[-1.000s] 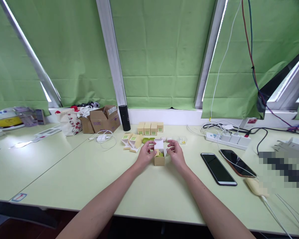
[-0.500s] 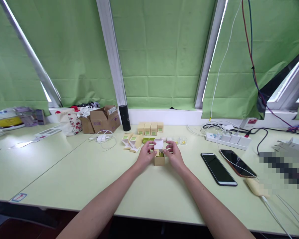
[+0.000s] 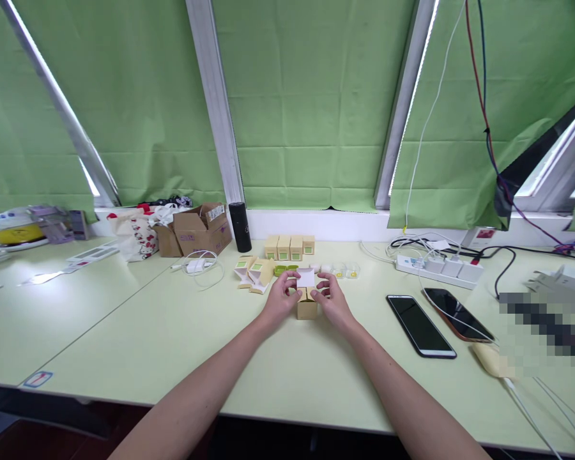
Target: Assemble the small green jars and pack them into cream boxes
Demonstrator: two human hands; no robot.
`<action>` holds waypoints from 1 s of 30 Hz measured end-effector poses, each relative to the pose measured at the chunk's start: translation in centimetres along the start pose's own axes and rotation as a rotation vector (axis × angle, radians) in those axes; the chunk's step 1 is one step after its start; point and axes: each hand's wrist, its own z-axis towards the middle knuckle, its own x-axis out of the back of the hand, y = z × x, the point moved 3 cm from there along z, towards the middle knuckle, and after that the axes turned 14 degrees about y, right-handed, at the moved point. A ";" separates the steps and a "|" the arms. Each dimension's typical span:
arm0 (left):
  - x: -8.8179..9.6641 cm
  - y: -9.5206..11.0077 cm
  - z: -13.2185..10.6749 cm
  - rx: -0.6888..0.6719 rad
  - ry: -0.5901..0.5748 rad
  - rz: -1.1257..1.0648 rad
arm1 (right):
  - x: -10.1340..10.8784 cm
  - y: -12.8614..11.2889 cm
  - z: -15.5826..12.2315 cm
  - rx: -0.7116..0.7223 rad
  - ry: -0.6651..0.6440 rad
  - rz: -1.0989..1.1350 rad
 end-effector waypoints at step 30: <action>0.0 -0.2 0.2 -0.057 0.028 0.045 | 0.0 0.4 0.1 0.104 0.017 -0.067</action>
